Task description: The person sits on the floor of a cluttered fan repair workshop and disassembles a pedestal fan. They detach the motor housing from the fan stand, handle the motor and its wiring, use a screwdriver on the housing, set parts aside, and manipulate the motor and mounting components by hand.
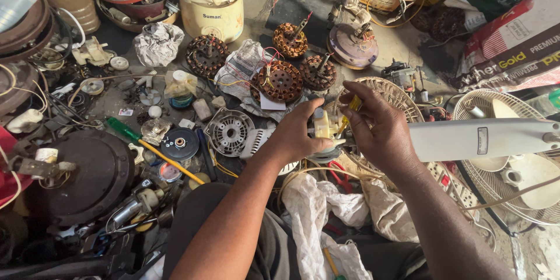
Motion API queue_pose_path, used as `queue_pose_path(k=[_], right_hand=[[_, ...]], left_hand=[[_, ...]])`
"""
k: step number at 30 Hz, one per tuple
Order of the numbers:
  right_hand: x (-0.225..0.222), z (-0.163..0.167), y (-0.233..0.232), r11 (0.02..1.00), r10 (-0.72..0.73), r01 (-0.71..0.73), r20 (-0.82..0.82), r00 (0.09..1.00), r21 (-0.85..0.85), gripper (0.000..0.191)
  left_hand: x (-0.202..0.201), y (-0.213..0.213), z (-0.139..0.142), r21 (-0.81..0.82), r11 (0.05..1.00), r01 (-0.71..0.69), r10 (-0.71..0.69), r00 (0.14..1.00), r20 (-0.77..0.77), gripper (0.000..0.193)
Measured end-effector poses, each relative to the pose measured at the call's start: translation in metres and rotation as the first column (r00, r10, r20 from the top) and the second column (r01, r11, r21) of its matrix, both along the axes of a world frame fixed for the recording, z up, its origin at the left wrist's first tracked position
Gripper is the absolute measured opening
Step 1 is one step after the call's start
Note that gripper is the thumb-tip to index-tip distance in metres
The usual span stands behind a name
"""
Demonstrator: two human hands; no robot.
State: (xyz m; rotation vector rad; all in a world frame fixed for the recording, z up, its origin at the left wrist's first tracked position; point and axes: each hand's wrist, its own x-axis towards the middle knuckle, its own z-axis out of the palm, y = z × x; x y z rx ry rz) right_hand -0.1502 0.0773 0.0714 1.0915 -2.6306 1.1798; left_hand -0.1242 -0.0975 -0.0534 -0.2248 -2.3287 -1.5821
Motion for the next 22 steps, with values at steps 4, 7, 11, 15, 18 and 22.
queue_pose_path(k=[4,7,11,15,18,22], right_hand=[[-0.001,0.002,-0.001,1.000,-0.014,0.014,0.000,1.000,0.012,0.044],[-0.001,0.001,0.000,1.000,-0.004,0.004,-0.008,1.000,0.011,0.045],[-0.002,0.000,0.001,0.999,0.028,-0.028,-0.026,0.999,-0.031,0.045],[-0.006,-0.001,0.001,0.996,0.041,-0.041,-0.003,0.999,-0.080,0.045],[-0.009,0.003,0.001,0.998,0.033,-0.033,-0.001,0.999,-0.062,0.045],[-0.007,0.008,-0.001,1.000,-0.005,0.005,0.006,1.000,-0.025,0.046]], left_hand=[[0.000,0.000,0.001,-0.012,1.000,-0.002,0.002,1.000,0.006,0.094],[0.000,0.000,-0.001,-0.007,1.000,0.003,-0.003,1.000,0.001,0.094],[-0.002,0.001,-0.005,-0.019,1.000,-0.007,0.007,1.000,-0.024,0.095],[-0.002,0.000,-0.010,-0.023,1.000,-0.005,0.004,0.999,-0.049,0.095],[-0.003,0.001,-0.011,-0.017,1.000,0.001,-0.002,0.999,-0.054,0.095],[-0.004,-0.001,-0.010,-0.028,1.000,0.000,-0.001,0.999,-0.033,0.097]])
